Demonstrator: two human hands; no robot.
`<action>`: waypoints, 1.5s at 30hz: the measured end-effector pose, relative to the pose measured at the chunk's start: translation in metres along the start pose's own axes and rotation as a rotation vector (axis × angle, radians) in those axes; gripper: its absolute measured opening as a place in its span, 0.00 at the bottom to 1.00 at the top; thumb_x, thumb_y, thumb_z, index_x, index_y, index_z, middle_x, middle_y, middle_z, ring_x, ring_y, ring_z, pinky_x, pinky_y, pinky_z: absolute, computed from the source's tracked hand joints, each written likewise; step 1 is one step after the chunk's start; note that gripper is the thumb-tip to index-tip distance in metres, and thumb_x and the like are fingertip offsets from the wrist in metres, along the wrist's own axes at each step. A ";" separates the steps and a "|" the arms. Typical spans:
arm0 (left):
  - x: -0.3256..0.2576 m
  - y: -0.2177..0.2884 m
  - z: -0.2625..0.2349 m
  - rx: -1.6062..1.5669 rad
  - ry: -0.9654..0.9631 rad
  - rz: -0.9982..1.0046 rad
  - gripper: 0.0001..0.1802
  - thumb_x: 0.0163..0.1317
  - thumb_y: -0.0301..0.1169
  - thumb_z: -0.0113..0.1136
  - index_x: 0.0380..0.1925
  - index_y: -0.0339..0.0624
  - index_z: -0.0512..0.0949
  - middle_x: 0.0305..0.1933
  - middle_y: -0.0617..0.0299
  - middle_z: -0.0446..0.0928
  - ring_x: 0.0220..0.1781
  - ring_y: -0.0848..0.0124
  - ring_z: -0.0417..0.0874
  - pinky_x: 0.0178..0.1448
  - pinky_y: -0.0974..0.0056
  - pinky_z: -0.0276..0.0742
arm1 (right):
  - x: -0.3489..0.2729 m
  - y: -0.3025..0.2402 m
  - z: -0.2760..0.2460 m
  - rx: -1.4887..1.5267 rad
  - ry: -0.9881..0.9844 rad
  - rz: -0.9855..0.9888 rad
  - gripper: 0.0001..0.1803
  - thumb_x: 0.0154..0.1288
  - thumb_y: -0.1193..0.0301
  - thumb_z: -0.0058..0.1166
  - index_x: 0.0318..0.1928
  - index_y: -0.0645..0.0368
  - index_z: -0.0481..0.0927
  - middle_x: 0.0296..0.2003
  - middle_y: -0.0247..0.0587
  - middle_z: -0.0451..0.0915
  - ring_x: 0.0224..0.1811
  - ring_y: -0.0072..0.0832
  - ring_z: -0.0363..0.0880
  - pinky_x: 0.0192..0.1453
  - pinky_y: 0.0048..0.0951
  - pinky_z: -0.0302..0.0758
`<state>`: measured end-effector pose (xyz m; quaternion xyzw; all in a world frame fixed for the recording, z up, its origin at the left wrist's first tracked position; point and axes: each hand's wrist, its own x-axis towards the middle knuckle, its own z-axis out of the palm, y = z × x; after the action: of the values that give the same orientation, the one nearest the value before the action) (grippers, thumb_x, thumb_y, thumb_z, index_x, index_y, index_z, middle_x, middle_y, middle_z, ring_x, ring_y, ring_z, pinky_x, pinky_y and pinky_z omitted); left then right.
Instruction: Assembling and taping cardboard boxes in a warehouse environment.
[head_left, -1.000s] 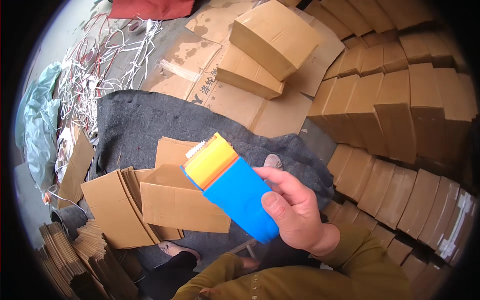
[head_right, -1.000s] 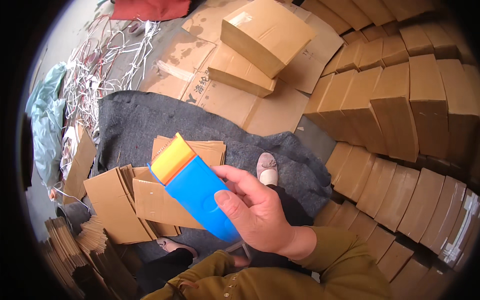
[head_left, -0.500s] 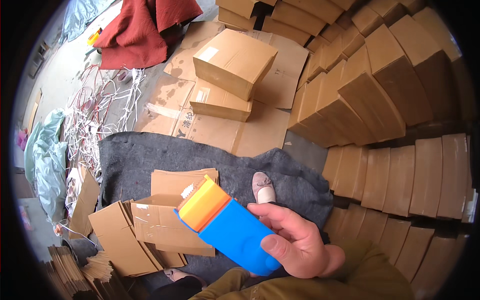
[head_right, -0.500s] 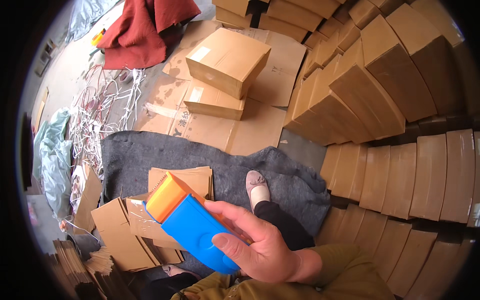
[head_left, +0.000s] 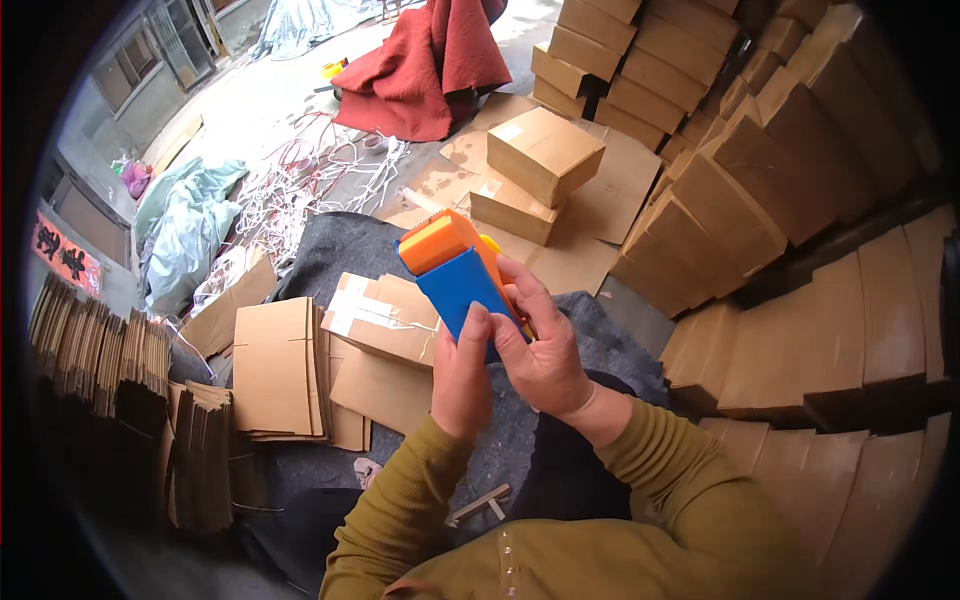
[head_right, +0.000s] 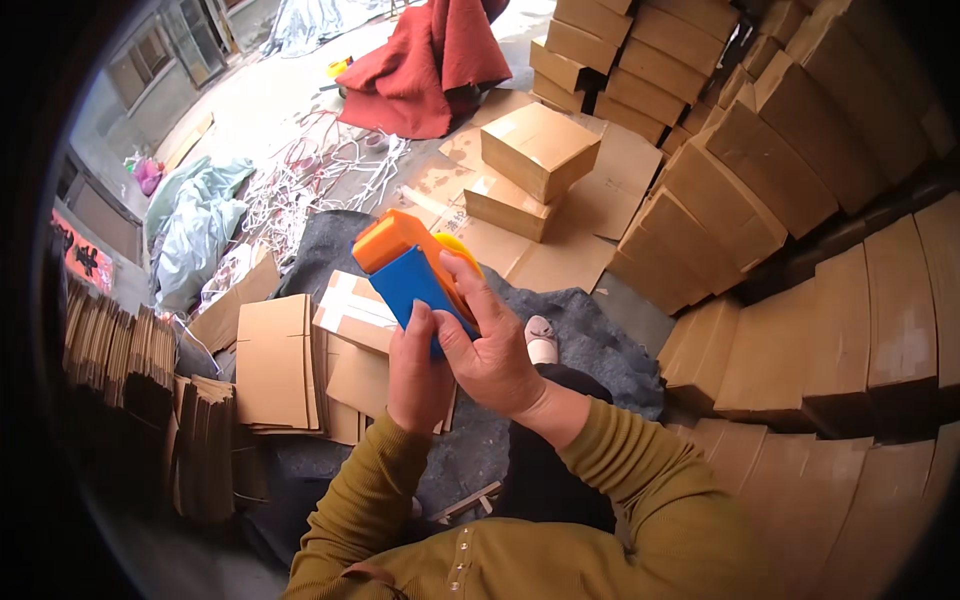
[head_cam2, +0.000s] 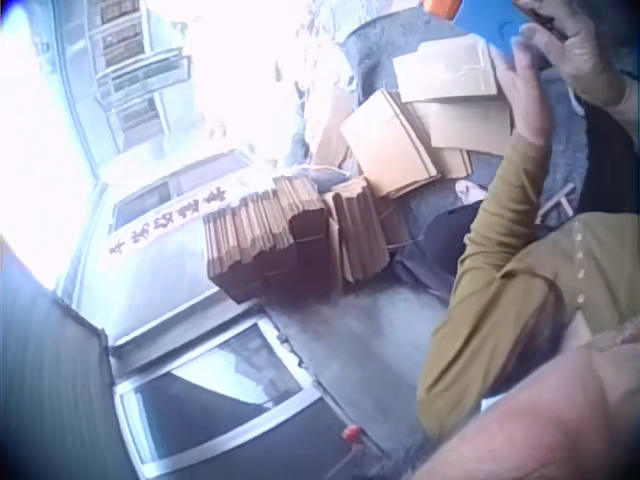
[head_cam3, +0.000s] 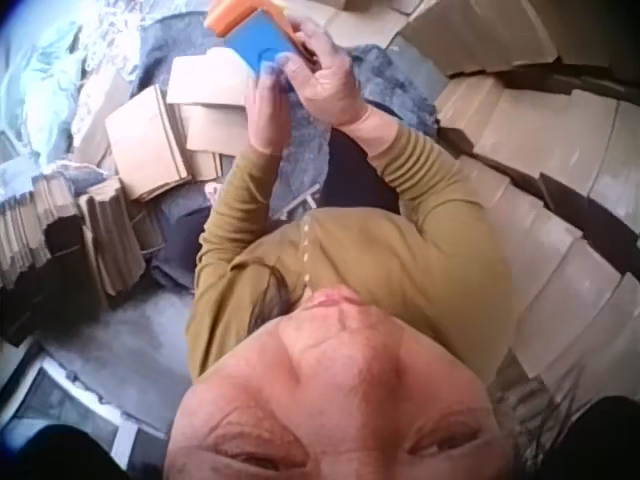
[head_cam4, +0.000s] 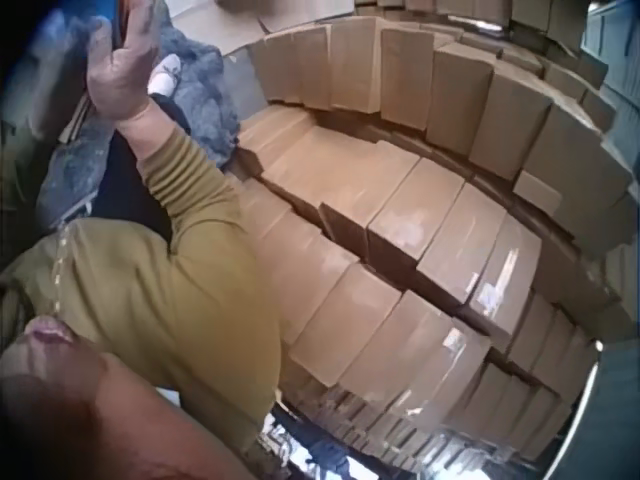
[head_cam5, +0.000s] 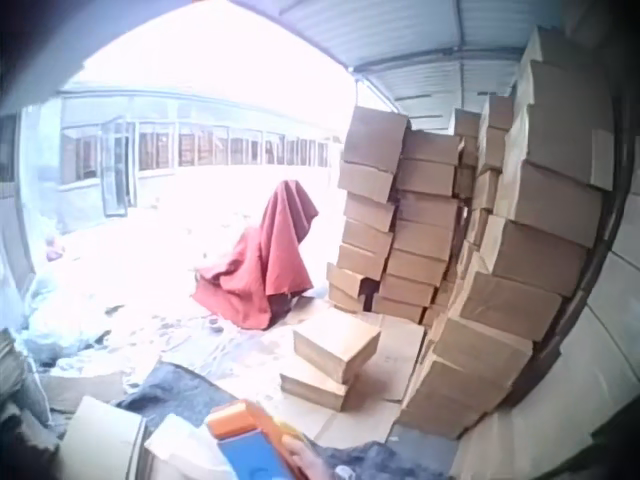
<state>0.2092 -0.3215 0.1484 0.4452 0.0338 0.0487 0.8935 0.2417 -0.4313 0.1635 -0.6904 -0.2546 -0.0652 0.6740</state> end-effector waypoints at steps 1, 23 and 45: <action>-0.005 0.021 0.001 -0.061 -0.007 -0.056 0.26 0.75 0.48 0.49 0.60 0.37 0.68 0.57 0.57 0.75 0.59 0.68 0.78 0.64 0.61 0.73 | -0.004 -0.006 0.011 -0.001 -0.021 -0.041 0.30 0.70 0.75 0.54 0.70 0.64 0.62 0.59 0.55 0.76 0.57 0.36 0.79 0.61 0.32 0.75; 0.127 0.058 -0.169 0.251 0.188 -0.087 0.43 0.64 0.57 0.62 0.66 0.36 0.61 0.59 0.59 0.74 0.61 0.68 0.75 0.68 0.61 0.68 | 0.342 0.313 -0.043 -0.765 -0.076 0.483 0.14 0.65 0.63 0.56 0.38 0.63 0.85 0.27 0.35 0.83 0.27 0.22 0.79 0.37 0.27 0.77; 0.348 -0.028 -0.128 0.306 0.458 -0.400 0.50 0.51 0.60 0.72 0.63 0.37 0.64 0.52 0.56 0.78 0.54 0.66 0.80 0.60 0.60 0.75 | 0.366 0.596 -0.478 -1.439 -0.161 0.939 0.33 0.64 0.65 0.53 0.69 0.56 0.64 0.58 0.56 0.76 0.59 0.50 0.75 0.62 0.48 0.71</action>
<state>0.5433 -0.1965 0.0433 0.5359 0.3275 -0.0345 0.7774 0.9401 -0.7727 -0.1734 -0.9857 0.1135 0.1239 0.0101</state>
